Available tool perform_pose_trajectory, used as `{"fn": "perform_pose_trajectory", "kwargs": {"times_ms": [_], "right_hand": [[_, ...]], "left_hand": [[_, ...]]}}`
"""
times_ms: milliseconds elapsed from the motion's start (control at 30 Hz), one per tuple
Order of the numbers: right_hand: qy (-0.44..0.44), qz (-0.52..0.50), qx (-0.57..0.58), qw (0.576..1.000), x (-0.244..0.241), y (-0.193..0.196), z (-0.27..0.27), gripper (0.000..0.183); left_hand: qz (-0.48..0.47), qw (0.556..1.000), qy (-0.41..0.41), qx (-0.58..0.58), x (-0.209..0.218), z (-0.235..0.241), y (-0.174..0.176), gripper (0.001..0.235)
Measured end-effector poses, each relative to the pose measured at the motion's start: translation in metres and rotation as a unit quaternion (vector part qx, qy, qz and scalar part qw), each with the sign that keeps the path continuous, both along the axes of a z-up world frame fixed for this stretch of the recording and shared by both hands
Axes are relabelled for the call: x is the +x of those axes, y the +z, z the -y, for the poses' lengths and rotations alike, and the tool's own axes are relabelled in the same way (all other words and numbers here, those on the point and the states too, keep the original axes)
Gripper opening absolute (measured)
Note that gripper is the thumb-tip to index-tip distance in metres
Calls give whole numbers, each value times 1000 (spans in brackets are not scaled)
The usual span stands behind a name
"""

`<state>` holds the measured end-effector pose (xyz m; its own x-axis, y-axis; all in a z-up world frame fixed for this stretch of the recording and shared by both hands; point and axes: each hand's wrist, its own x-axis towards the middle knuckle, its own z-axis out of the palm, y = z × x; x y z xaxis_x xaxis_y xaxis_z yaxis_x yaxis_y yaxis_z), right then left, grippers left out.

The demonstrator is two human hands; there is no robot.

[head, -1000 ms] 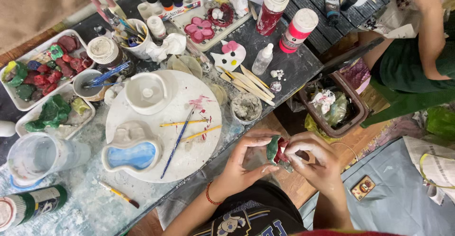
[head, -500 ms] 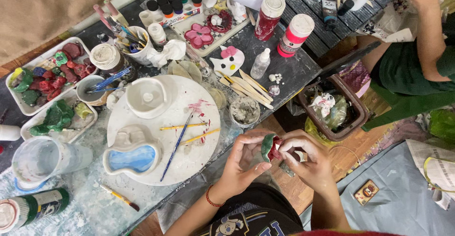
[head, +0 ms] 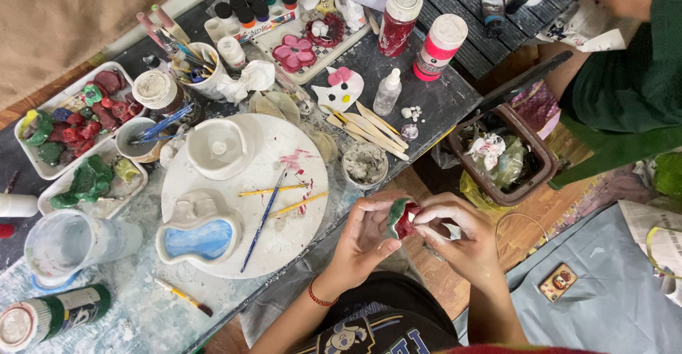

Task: The person is shaping a small red and green clay object by hand, smoothing its surface and adding white clay details. They then dip the object into a container of white powder, likely to dry or texture it.

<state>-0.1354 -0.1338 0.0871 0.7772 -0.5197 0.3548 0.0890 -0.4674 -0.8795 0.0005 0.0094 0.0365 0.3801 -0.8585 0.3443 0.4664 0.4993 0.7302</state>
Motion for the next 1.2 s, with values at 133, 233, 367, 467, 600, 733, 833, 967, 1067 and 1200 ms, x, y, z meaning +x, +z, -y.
{"fn": "perform_pose_trajectory", "kwargs": {"times_ms": [133, 233, 367, 467, 600, 733, 833, 967, 1067, 1200], "right_hand": [[-7, -17, 6, 1000, 0, 4, 0, 19], [-18, -44, 14, 999, -2, 6, 0, 15], [-26, -62, -18, 998, -3, 7, -2, 14], [5, -45, 20, 999, -5, 2, -4, 15], [40, -38, 80, 995, -7, -5, -2, 14], [44, -50, 118, 991, -13, -11, -1, 13], [50, -50, 118, 990, -16, -13, 1, 14], [36, -73, 143, 986, -19, -16, 1, 13], [23, -89, 163, 982, -21, -19, 0, 13], [45, -51, 167, 984, -21, -21, 1, 14]], "left_hand": [[33, 999, 5, 6, 4, 0, 3, 47], [58, 998, 3, 18, 8, -1, 4, 48], [92, 995, 12, 25, 10, -1, 6, 52], [59, 997, -19, 51, 6, -3, 4, 66], [98, 993, -31, 51, 7, -4, 2, 67], [61, 994, -51, 76, 5, -5, -1, 66], [58, 995, -56, 65, 5, -3, -2, 64], [54, 996, -59, 44, 7, -2, -4, 63], [66, 995, -55, 42, 7, -3, -6, 63], [18, 993, -80, 80, 4, -1, -8, 64]]}}
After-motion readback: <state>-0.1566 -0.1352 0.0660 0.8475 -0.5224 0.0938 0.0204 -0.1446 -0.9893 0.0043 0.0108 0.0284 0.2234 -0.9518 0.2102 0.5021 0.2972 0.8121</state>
